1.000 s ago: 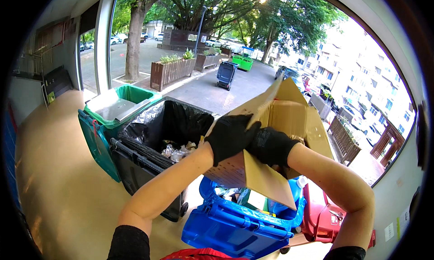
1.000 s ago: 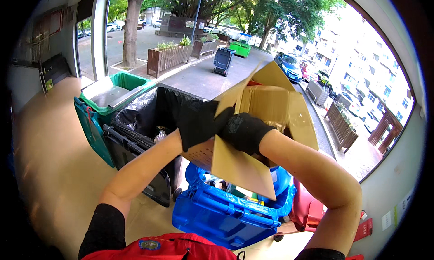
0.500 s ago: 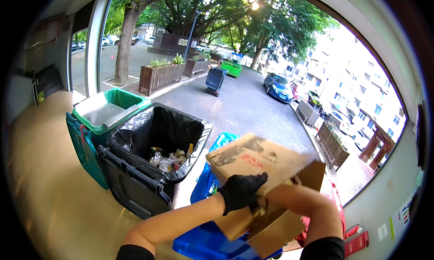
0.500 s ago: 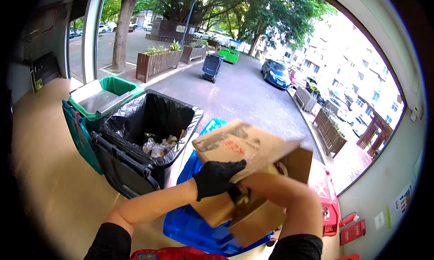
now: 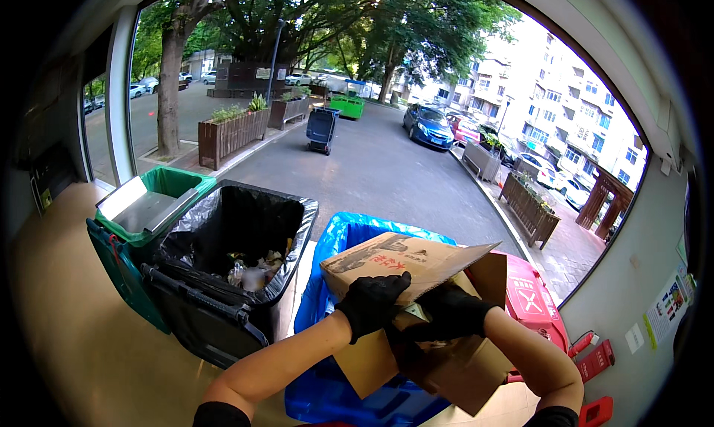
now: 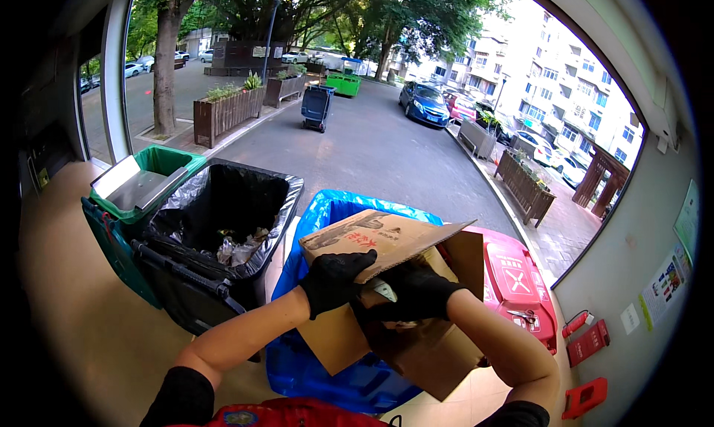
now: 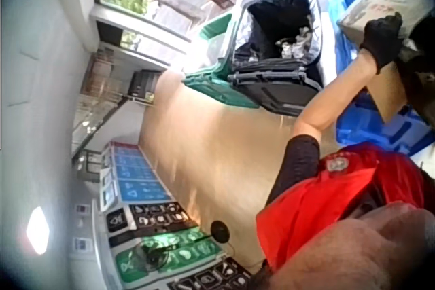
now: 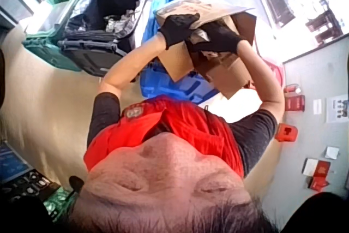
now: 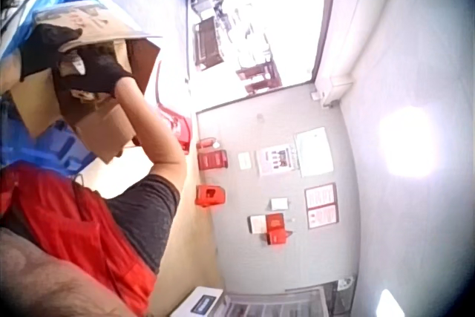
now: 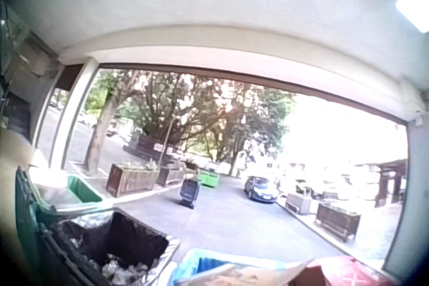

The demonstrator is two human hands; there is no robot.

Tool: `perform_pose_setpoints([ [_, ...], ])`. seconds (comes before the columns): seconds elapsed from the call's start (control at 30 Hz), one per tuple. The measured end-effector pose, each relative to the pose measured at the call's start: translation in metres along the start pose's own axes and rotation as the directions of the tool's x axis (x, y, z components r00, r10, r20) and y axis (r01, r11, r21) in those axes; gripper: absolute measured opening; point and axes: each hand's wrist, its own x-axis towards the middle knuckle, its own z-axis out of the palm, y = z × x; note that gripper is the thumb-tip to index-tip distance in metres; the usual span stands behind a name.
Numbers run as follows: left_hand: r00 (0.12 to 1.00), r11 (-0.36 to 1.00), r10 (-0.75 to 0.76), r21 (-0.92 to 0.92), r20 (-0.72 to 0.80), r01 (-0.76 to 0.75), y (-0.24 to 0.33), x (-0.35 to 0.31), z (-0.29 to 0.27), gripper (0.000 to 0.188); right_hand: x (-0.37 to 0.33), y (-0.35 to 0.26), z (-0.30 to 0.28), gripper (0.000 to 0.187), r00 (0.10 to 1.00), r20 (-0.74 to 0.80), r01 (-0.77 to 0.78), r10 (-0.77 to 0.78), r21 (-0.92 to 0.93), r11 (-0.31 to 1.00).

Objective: The person sorts waste by placing food scraps into a green bin and cardboard boxes into a blue bin. They use tongs to handle the food scraps and their hands to fold and place the cardboard.

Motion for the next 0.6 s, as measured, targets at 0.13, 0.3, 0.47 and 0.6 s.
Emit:
perform_pose_setpoints([
  [0.13,0.999,0.998,-0.006,-0.063,-0.052,0.002,0.005,-0.001,0.0,0.043,0.007,0.021,0.005,0.068,0.989,0.066,-0.132,0.13,0.025,0.991],
  [0.3,0.994,0.989,-0.105,-0.109,-0.027,0.101,0.017,-0.015,0.006,0.041,0.016,0.075,0.102,0.058,0.988,0.017,-0.15,0.153,0.35,0.925],
  [0.47,0.991,0.988,-0.114,-0.115,-0.076,0.104,0.008,-0.034,0.002,0.038,0.043,0.056,0.12,0.057,0.99,-0.083,-0.102,0.113,0.128,0.986],
  [0.6,0.989,0.988,-0.123,-0.105,-0.084,0.114,0.01,-0.039,0.008,0.041,0.051,0.055,0.112,0.056,0.984,-0.142,-0.104,0.108,0.031,0.994],
])
